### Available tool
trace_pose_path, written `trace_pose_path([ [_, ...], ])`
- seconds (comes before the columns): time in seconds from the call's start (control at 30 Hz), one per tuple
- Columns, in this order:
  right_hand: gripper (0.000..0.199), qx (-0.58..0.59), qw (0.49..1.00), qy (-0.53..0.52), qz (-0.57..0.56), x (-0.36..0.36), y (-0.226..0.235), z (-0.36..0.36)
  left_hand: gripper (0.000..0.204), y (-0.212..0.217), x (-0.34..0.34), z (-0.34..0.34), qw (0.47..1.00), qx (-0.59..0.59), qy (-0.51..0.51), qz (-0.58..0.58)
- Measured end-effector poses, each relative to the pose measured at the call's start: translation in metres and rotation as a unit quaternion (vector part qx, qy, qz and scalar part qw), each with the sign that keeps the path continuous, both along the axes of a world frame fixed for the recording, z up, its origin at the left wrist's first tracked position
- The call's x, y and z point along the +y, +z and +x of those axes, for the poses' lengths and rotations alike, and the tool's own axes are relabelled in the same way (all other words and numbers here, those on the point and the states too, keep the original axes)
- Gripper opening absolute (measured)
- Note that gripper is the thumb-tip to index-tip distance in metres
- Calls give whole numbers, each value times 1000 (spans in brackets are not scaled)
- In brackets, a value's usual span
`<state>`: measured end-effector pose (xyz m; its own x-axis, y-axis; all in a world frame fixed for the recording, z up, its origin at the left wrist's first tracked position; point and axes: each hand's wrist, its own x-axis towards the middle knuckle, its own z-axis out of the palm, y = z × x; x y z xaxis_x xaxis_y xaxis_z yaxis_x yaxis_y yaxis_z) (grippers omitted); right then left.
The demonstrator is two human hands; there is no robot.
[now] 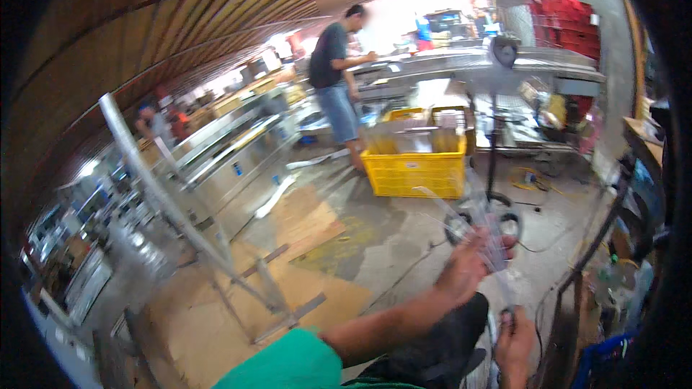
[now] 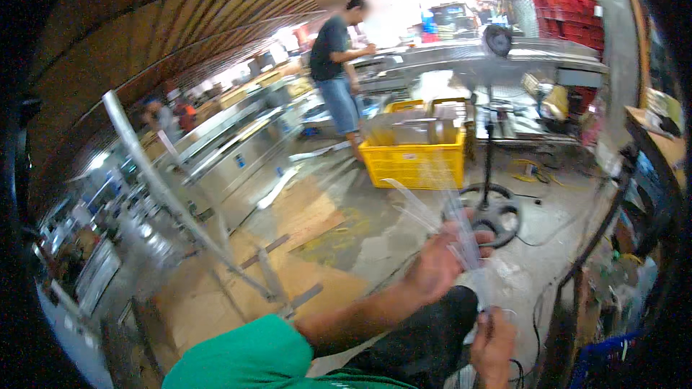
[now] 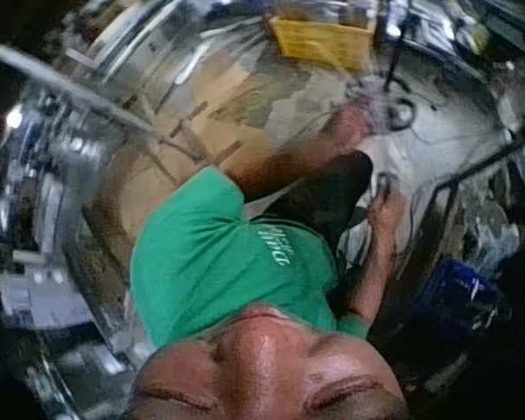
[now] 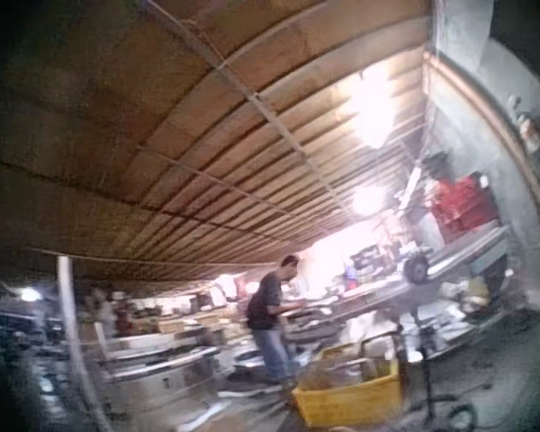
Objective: The person sits on the floor and strips the outer insulation from several white wires using a handheld tool. They repeatedly pull the insulation off, cut the wires, and gather the stripped ends.
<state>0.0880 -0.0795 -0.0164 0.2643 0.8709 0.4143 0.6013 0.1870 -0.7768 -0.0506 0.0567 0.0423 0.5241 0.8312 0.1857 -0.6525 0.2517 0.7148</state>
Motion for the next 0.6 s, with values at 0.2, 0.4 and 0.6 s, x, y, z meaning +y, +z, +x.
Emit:
trace_pose_path([
  [0.2, 19, 2, 996, 80, -44, 1, -6, 0, 40, 19, -11, -8, 996, 46, 80, -20],
  [0.4, 19, -13, 994, 91, -65, -8, -5, 12, 38, 34, -18, 16, 996, 64, 48, 33],
  [0.6, 21, 43, 990, 91, -96, -9, -14, -9, 40, 31, -17, 17, 994, 86, 37, 61],
])
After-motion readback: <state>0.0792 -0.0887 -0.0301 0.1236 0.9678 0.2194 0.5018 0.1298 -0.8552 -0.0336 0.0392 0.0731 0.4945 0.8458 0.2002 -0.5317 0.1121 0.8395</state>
